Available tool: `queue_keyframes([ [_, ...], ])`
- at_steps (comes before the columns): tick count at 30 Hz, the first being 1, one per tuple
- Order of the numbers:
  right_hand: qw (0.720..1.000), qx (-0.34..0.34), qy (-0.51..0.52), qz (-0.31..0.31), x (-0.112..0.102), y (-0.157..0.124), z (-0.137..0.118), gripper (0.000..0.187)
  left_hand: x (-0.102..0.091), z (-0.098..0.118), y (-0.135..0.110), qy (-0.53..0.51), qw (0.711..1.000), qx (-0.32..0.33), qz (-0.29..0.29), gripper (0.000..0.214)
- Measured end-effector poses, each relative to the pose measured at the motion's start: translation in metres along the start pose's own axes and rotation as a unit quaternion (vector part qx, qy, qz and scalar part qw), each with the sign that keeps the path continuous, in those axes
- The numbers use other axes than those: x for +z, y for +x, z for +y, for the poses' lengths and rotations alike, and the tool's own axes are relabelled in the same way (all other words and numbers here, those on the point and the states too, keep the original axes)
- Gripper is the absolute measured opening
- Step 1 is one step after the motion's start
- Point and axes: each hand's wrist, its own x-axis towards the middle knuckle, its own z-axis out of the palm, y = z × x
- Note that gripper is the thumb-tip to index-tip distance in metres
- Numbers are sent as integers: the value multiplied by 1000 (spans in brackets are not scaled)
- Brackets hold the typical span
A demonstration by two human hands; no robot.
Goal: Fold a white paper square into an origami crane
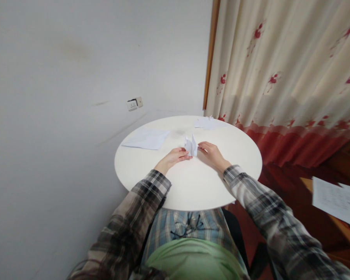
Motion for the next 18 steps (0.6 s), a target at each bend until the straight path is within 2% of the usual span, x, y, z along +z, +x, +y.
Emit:
queue_keyframes([
  [4, 998, 55, 13, 23, 3, 0, 3, 19, 0, -2, 2, 27, 999, 28, 11, 22],
  [10, 976, 194, 72, 61, 6, 1, 3, 24, 2, -8, 8, 55, 993, 94, 39, 27],
  [14, 945, 261, 188, 52, 10, 4, 1, 25, 4, -11, 11, 97, 984, 138, 59, 23],
  [18, 903, 303, 295, 71, 13, 6, -1, 26, 5, -10, 11, 152, 969, 186, 63, 20],
])
